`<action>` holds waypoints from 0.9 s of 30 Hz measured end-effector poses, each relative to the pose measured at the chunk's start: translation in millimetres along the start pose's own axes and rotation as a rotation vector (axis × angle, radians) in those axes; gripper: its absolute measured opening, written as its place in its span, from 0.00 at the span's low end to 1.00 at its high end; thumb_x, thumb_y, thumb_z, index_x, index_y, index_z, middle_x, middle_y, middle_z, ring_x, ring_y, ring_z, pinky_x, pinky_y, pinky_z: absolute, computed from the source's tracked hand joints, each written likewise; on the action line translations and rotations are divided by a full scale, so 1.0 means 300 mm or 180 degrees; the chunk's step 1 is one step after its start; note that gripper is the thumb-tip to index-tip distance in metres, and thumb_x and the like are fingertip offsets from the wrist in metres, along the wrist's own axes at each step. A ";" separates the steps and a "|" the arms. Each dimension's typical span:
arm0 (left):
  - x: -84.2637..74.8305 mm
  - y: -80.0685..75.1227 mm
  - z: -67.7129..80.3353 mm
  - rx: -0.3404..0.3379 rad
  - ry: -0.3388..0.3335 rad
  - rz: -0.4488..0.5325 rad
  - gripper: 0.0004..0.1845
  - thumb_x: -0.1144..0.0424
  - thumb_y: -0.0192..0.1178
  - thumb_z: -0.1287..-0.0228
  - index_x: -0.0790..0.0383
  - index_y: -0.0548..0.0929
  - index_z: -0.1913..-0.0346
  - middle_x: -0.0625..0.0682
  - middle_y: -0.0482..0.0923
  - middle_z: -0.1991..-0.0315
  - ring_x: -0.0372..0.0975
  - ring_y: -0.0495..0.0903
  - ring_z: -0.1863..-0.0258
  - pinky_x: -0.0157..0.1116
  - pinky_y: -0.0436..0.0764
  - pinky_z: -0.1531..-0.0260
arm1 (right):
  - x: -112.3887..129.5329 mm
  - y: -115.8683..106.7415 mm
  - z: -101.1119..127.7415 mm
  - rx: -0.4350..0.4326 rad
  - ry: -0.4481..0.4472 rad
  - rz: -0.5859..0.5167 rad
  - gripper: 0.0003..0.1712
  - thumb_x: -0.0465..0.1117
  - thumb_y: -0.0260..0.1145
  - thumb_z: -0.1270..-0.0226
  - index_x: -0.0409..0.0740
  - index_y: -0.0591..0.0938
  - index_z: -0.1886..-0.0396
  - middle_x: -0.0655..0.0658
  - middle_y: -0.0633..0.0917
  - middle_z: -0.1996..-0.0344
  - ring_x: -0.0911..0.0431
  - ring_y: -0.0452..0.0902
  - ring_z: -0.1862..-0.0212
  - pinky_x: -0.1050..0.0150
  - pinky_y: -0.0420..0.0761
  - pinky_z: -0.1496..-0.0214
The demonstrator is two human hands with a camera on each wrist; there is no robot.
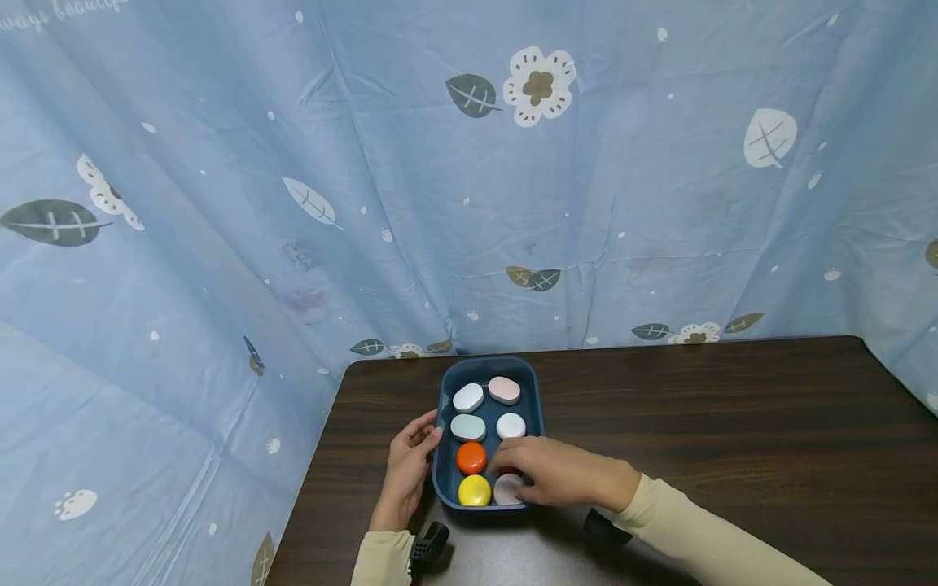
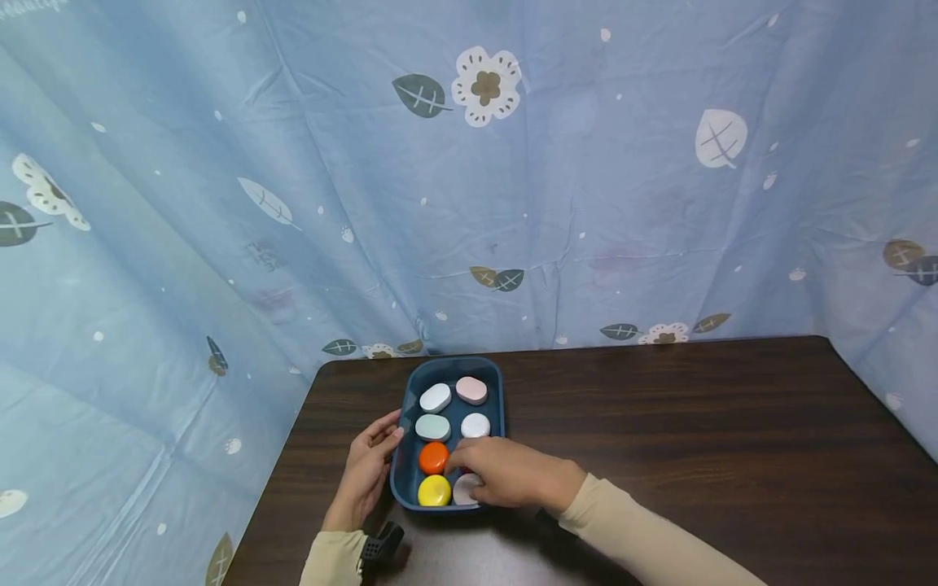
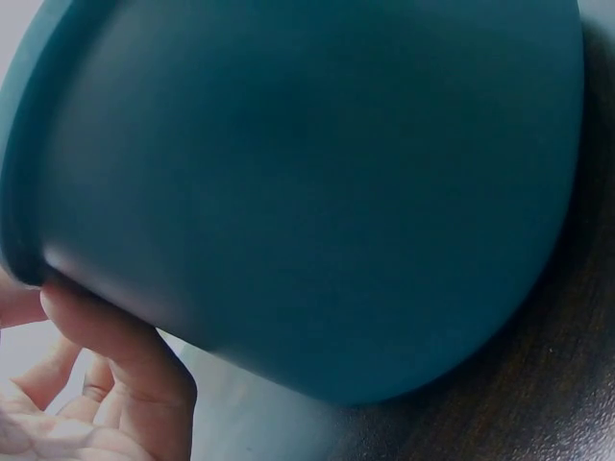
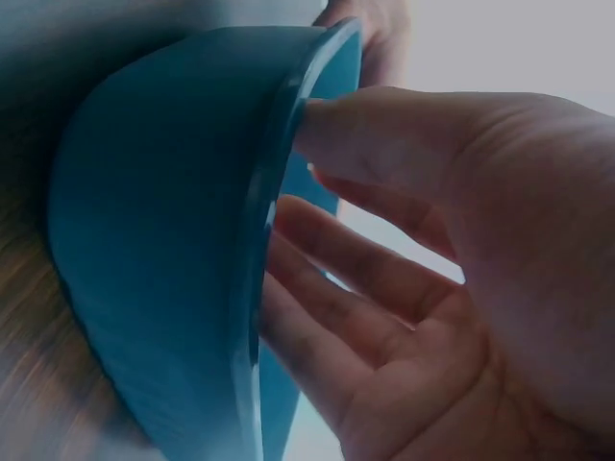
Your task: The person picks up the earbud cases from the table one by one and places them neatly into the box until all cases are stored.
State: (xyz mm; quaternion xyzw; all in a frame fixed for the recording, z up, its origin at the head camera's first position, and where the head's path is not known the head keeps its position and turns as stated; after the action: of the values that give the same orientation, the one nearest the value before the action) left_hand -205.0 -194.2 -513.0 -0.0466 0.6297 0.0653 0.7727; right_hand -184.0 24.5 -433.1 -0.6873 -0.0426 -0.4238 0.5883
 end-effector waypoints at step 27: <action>0.000 -0.001 0.004 -0.0015 -0.0106 -0.0063 0.21 0.66 0.57 0.19 0.66 0.77 0.28 0.55 0.74 0.51 0.48 0.71 0.51 0.39 0.70 0.59 | -0.251 -0.149 0.435 -0.2358 0.0476 0.0432 0.27 0.24 0.78 0.41 0.42 0.84 0.42 0.47 0.85 0.47 0.48 0.86 0.50 0.52 0.87 0.53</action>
State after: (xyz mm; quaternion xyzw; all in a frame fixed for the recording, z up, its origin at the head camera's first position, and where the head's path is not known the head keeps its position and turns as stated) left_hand -203.7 -194.4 -512.8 -0.0536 0.6160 0.0599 0.7836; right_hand -187.4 181.5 -439.3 -0.8218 0.2021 -0.4196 0.3283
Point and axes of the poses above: each hand's wrist, its own z-axis away from the middle knuckle, its own y-axis out of the palm, x = y × z, the point moved 6 cm from there along -z, towards the middle knuckle
